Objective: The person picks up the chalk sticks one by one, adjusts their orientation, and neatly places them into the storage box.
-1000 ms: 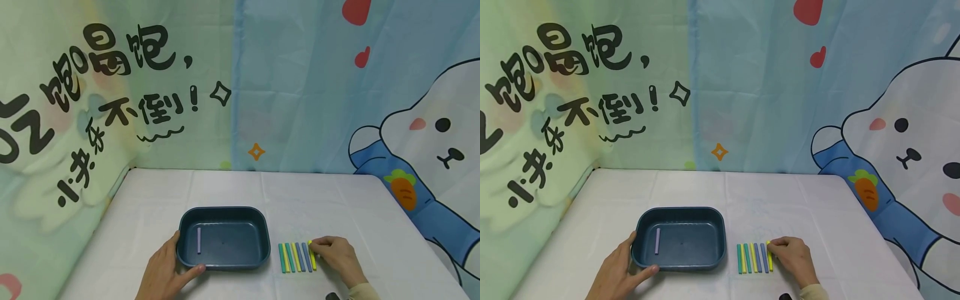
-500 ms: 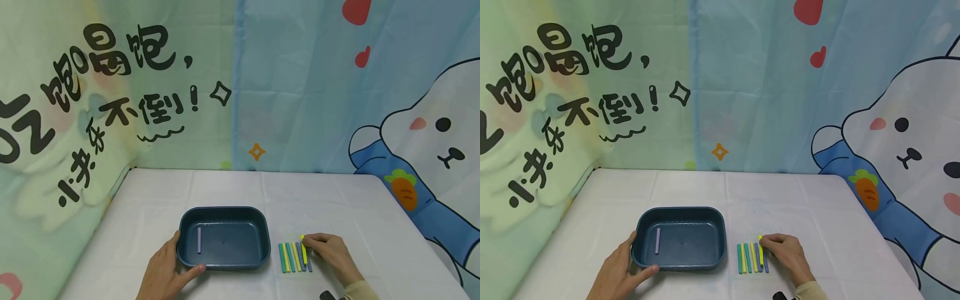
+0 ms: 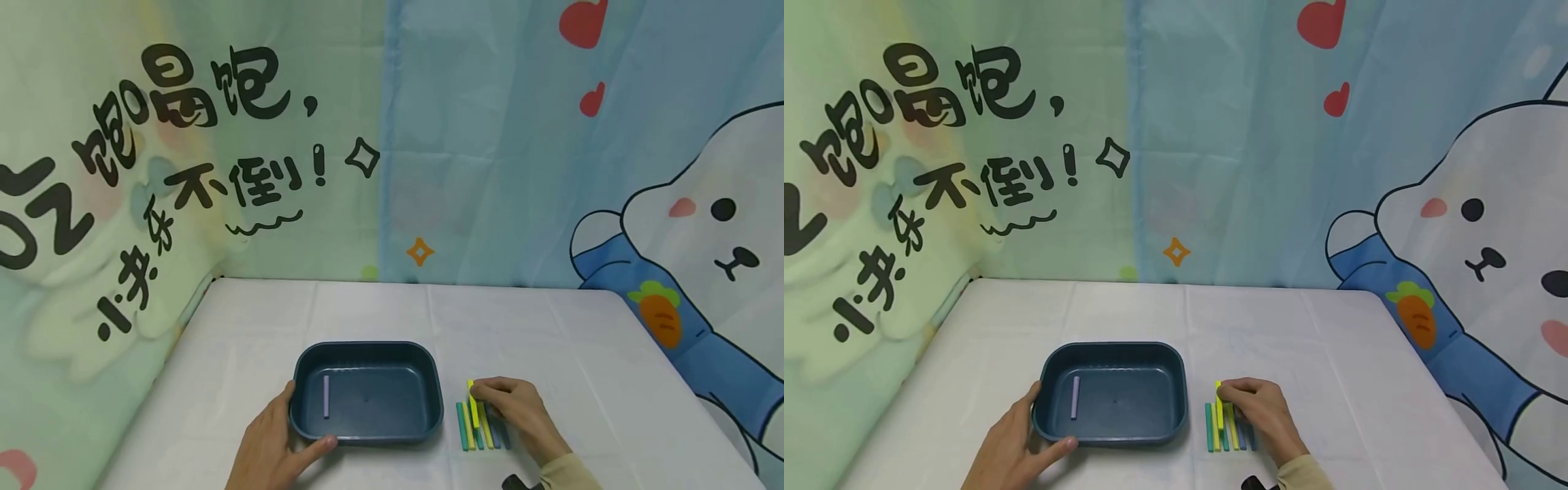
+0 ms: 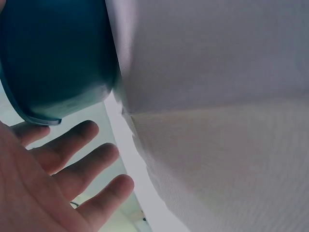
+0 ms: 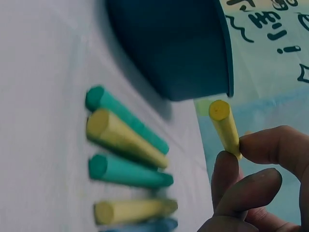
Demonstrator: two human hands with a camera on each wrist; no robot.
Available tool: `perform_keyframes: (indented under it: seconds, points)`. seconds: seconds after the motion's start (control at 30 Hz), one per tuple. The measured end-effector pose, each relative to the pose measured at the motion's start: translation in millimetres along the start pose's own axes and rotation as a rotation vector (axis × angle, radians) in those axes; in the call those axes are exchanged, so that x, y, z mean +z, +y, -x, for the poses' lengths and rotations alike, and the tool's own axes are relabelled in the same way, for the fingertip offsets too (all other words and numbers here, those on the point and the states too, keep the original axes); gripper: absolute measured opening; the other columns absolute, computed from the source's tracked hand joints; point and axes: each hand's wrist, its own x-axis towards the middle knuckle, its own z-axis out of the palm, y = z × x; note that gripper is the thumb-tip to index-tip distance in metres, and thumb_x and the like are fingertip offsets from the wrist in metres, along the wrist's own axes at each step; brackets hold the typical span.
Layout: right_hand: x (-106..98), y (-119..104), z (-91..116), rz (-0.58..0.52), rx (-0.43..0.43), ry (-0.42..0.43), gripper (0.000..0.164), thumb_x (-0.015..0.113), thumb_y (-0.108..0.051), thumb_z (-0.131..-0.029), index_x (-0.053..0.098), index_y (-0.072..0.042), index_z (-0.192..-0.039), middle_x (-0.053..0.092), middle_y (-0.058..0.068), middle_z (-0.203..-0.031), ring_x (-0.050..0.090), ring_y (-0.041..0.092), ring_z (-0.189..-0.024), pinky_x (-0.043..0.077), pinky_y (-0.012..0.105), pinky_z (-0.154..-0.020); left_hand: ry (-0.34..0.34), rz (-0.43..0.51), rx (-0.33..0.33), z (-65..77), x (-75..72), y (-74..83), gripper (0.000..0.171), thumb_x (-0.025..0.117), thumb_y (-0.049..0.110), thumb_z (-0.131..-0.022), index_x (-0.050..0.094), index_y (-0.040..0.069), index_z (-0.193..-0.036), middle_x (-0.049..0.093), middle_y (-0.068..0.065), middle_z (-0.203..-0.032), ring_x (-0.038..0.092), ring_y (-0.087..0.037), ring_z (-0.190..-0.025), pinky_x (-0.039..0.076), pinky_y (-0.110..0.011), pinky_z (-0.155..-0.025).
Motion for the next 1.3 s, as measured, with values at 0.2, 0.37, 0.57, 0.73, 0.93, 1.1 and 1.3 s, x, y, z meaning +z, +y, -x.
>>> perform_keyframes:
  seconds: [0.2,0.37,0.57,0.73,0.93,1.1,1.3]
  points:
    - [10,-12,2,-0.008,-0.005,-0.013,0.045,0.079,-0.039,-0.087,0.074,-0.001,-0.112,0.07,0.004,-0.096,0.053,0.022,-0.084,0.046,0.032,-0.072,0.004,-0.001,0.005,0.1,0.4,-0.3,0.12,0.068,0.081,-0.074,0.035,0.0,-0.155,0.049,-0.018,-0.15,0.053,-0.037,-0.131,0.046,-0.055,-0.106]
    - [15,-22,4,-0.045,-0.055,-0.034,0.043,0.079,-0.038,-0.087,0.075,-0.002,-0.109,0.069,0.005,-0.096,0.052,0.02,-0.079,0.045,0.032,-0.07,0.005,-0.004,0.003,-0.1,0.1,-0.2,0.12,0.067,0.082,-0.074,0.035,0.0,-0.155,0.049,-0.018,-0.15,0.053,-0.037,-0.131,0.045,-0.055,-0.107]
    - [22,-34,6,-0.08,-0.104,-0.057,0.039,0.078,-0.034,-0.088,0.075,-0.002,-0.111,0.067,0.005,-0.094,0.05,0.019,-0.076,0.042,0.033,-0.071,0.004,-0.004,0.005,-0.3,-0.2,-0.2,0.12,0.068,0.082,-0.073,0.035,0.0,-0.155,0.05,-0.017,-0.15,0.053,-0.037,-0.131,0.045,-0.054,-0.107]
    - [28,-45,8,-0.124,-0.13,-0.068,0.037,0.077,-0.03,-0.089,0.074,-0.001,-0.112,0.069,0.007,-0.095,0.049,0.02,-0.076,0.043,0.034,-0.071,-0.004,-0.006,-0.006,-0.7,-0.4,1.1,0.121,0.066,0.083,-0.073,0.034,0.0,-0.156,0.049,-0.017,-0.15,0.053,-0.037,-0.131,0.045,-0.055,-0.107]
    - [38,-58,10,-0.146,-0.156,-0.074,0.035,0.079,-0.029,-0.088,0.075,-0.003,-0.11,0.068,0.006,-0.096,0.051,0.02,-0.079,0.045,0.032,-0.074,-0.005,-0.012,-0.008,-1.3,0.4,1.2,0.121,0.066,0.083,-0.073,0.035,0.001,-0.156,0.049,-0.017,-0.15,0.053,-0.037,-0.131,0.045,-0.055,-0.107]
    - [48,-66,10,-0.165,-0.168,-0.085,0.033,0.079,-0.029,-0.087,0.076,-0.004,-0.109,0.066,0.006,-0.094,0.053,0.02,-0.078,0.047,0.035,-0.074,0.007,-0.007,0.013,-0.9,1.4,-0.5,0.119,0.067,0.081,-0.074,0.035,0.0,-0.155,0.049,-0.018,-0.15,0.054,-0.037,-0.13,0.046,-0.055,-0.106]
    - [61,-73,7,-0.171,-0.202,-0.08,0.03,0.08,-0.028,-0.086,0.078,-0.005,-0.105,0.07,0.006,-0.096,0.057,0.022,-0.079,0.051,0.035,-0.074,-0.008,-0.009,0.001,-1.1,0.2,1.2,0.12,0.066,0.083,-0.074,0.036,-0.001,-0.154,0.049,-0.019,-0.15,0.053,-0.038,-0.131,0.045,-0.055,-0.107]
